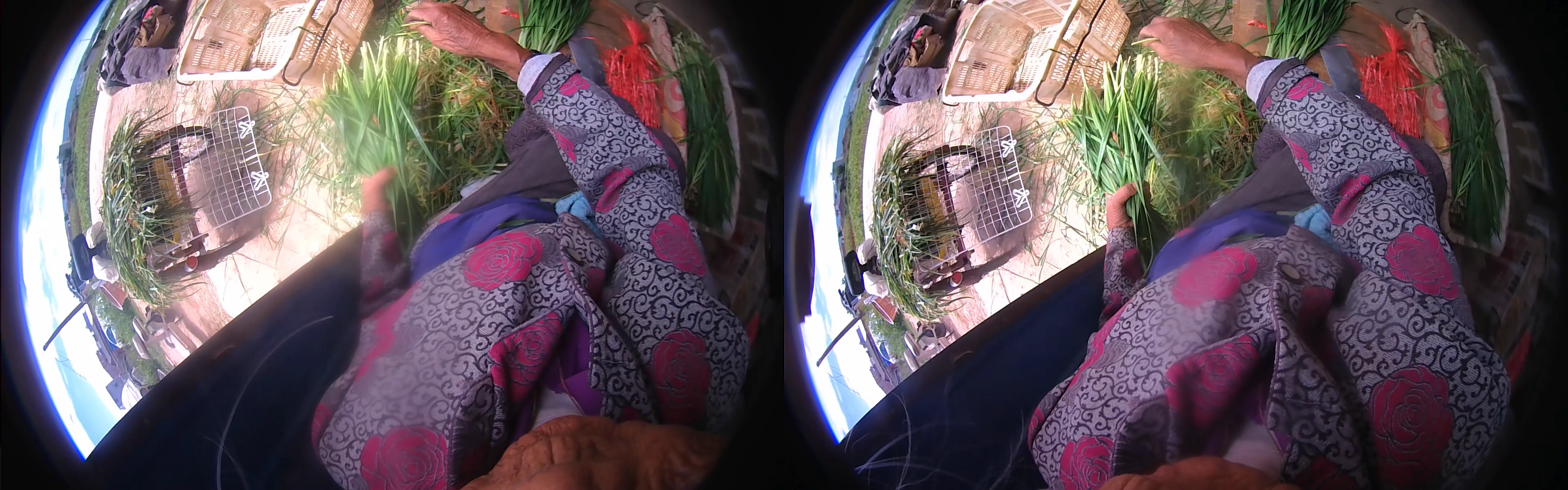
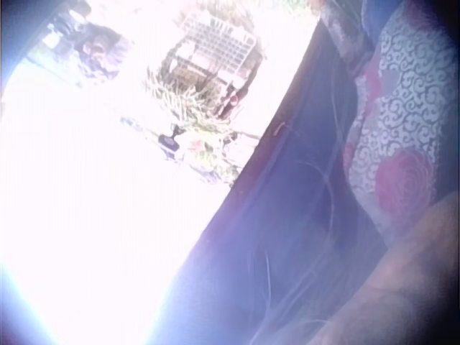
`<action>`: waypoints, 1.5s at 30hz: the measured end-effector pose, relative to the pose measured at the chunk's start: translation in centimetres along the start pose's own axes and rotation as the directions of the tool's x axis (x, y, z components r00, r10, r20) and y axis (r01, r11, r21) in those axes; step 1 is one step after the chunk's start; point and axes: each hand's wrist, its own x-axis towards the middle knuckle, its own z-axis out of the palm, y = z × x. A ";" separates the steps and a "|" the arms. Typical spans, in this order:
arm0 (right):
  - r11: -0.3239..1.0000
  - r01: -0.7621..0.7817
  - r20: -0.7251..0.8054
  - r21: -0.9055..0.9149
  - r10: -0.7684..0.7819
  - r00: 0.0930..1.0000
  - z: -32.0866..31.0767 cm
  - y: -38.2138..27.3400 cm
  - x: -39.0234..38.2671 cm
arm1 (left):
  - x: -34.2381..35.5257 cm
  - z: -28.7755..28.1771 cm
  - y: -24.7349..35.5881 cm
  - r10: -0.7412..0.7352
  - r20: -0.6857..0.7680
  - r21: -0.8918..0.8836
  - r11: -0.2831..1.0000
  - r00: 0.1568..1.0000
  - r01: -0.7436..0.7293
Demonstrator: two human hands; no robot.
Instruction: The person bundles green chives by hand and secures them with red strings.
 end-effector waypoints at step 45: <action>0.915 -0.392 0.072 0.100 0.386 0.920 5.9 8.2 -2.6 | -4.8 4.5 2.7 -0.070 -0.083 -0.175 0.983 0.994 0.055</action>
